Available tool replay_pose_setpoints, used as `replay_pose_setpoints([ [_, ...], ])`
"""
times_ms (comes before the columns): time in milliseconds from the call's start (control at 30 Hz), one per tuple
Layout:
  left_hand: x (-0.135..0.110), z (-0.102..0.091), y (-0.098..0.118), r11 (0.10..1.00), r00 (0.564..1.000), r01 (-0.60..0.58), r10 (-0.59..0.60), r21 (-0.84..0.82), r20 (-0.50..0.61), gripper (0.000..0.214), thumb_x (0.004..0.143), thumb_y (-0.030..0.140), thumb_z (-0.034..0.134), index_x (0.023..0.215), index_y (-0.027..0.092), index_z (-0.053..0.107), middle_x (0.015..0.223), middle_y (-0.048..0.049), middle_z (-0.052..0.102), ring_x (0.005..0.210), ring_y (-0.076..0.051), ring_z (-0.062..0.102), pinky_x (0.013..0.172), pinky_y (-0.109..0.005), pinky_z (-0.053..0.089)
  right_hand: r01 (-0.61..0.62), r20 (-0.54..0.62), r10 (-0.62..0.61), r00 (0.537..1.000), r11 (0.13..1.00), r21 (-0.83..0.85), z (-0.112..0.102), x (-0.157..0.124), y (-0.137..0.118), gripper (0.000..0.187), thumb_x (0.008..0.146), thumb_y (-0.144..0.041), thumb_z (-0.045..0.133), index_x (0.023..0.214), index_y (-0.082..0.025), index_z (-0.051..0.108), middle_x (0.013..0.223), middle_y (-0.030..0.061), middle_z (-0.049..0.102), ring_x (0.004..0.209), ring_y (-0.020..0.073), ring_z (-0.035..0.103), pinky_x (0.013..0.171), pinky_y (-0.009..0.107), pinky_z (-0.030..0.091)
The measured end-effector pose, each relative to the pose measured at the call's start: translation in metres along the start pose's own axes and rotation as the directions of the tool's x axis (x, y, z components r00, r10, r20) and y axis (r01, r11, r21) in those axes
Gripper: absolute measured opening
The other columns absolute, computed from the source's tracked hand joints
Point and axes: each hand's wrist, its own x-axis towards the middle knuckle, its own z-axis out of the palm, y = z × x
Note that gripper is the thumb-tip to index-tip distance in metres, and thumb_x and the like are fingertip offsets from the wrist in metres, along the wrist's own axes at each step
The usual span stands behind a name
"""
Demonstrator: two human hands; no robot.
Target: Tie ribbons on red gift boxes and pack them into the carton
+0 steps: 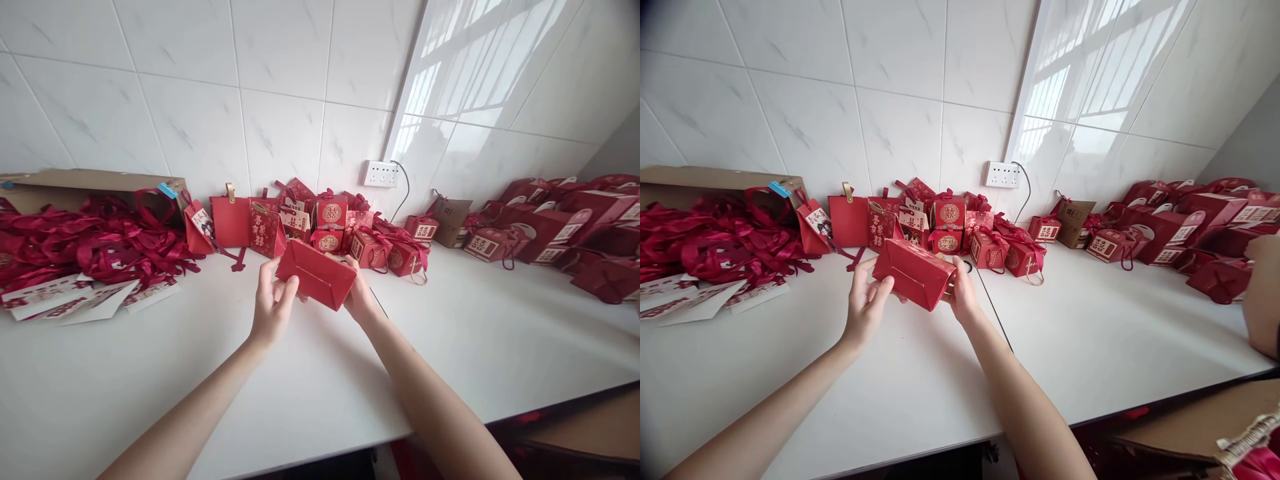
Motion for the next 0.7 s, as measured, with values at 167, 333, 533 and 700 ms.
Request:
replay_pose_setpoints([
  [167,0.005,-0.008,-0.019,0.989,0.985,0.126,-0.134,0.077,0.112,0.036,0.082,0.048,0.055,0.1,0.022,0.039,0.068,0.0018,0.067,0.065,-0.018,0.068,0.07,-0.033,0.054,0.044,-0.205,-0.024,0.978,0.995,0.094,-0.004,0.003,-0.01,0.042,0.075,-0.058,0.056,0.088,-0.019,0.057,0.082,0.0037,0.062,0.066,0.0163,0.058,0.051,0.025,0.047],
  [333,0.001,-0.017,-0.032,0.939,0.958,-0.022,-0.078,0.343,0.276,0.042,0.079,0.046,0.06,0.11,0.022,0.044,0.081,-0.0029,0.07,0.08,-0.023,0.07,0.068,-0.032,0.053,0.35,-0.212,-0.368,0.905,0.929,-0.121,-0.008,-0.004,-0.022,0.037,0.079,-0.055,0.053,0.071,-0.019,0.052,0.069,-0.0002,0.054,0.063,0.0136,0.048,0.058,0.025,0.042],
  [533,0.003,-0.02,-0.035,0.739,0.908,-0.338,0.092,0.584,0.408,0.017,0.085,0.036,0.052,0.089,0.022,0.06,0.082,-0.007,0.07,0.072,-0.025,0.067,0.059,-0.033,0.05,0.585,-0.083,-0.623,0.778,0.766,-0.266,-0.011,-0.016,-0.027,0.028,0.086,-0.047,0.05,0.078,-0.021,0.057,0.072,-0.0008,0.055,0.067,0.0154,0.049,0.062,0.026,0.04],
  [700,0.008,-0.021,-0.035,0.656,0.873,-0.449,0.179,0.607,0.453,0.006,0.08,0.021,0.055,0.075,0.021,0.059,0.067,-0.0045,0.065,0.061,-0.021,0.062,0.055,-0.03,0.047,0.599,-0.035,-0.644,0.764,0.729,-0.331,-0.01,-0.016,-0.027,0.028,0.087,-0.046,0.048,0.08,-0.021,0.058,0.073,-0.0004,0.053,0.068,0.0159,0.048,0.065,0.027,0.04],
])
